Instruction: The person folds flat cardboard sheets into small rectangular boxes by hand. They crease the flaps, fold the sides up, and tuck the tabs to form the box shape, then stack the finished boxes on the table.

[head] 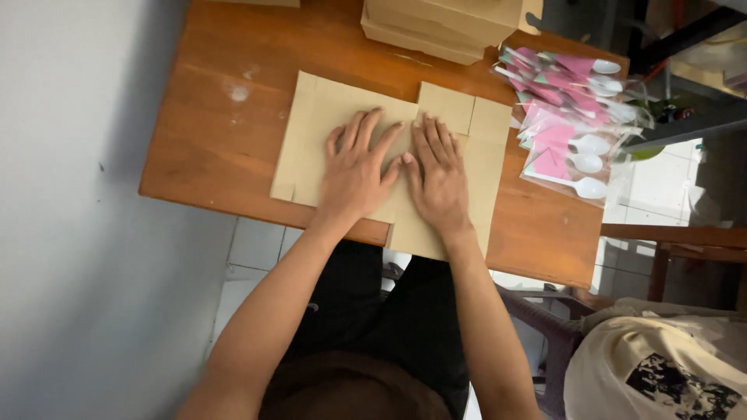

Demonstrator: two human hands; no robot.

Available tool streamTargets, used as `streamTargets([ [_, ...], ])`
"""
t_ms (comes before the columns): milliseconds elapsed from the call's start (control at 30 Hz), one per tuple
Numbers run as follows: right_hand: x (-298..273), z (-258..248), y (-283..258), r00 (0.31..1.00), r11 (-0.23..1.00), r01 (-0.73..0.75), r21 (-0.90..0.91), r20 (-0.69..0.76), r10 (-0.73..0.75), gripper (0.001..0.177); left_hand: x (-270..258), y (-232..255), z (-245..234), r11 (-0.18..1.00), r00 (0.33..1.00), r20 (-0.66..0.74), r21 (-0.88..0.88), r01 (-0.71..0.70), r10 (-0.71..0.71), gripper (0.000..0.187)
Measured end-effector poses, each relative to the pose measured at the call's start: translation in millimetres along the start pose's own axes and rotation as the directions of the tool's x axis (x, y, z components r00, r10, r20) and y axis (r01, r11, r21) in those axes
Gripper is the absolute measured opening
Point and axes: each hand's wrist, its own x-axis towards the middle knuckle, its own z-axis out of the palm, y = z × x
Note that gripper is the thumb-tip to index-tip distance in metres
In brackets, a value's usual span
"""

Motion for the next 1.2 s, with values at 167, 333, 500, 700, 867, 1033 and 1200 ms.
streamTargets([
  [167, -15.1, -20.8, -3.7, 0.992, 0.992, -0.123, 0.013, -0.010, 0.123, 0.034, 1.9, -0.1, 1.1, 0.999, 0.999, -0.011, -0.031, 0.042, -0.042, 0.038],
  [333, -39.8, -27.0, 12.0, 0.976, 0.986, -0.159, -0.043, -0.159, 0.150, 0.028, 0.7, -1.6, 4.6, 0.999, 0.998, -0.049, -0.028, 0.037, -0.039, 0.037],
  [500, -51.5, -12.3, 19.2, 0.960, 0.924, -0.279, -0.261, -0.079, 0.268, 0.030, 1.0, 1.4, -0.7, 0.998, 0.999, -0.007, -0.052, 0.036, -0.037, 0.038],
  [700, -11.9, -13.9, 16.5, 0.958, 0.973, -0.194, -0.124, 0.188, 0.214, 0.036, 0.2, 2.5, -1.0, 0.999, 0.999, 0.002, -0.036, 0.036, -0.035, 0.040],
  [867, -4.3, -1.1, 33.3, 0.958, 0.966, -0.241, -0.095, 0.135, 0.252, 0.039, 4.5, 5.2, -7.7, 1.000, 0.997, 0.078, 0.012, 0.022, -0.022, 0.041],
  [1033, -7.6, 1.1, 34.5, 0.969, 0.962, -0.234, -0.139, 0.043, 0.242, 0.036, 17.0, 7.7, 3.5, 0.998, 0.989, 0.148, 0.057, 0.011, -0.019, 0.046],
  [1200, -7.3, 3.7, 34.8, 0.964, 0.958, -0.262, -0.114, 0.013, 0.265, 0.036, 34.0, 7.9, 8.5, 0.994, 0.999, -0.037, 0.105, -0.027, 0.031, 0.047],
])
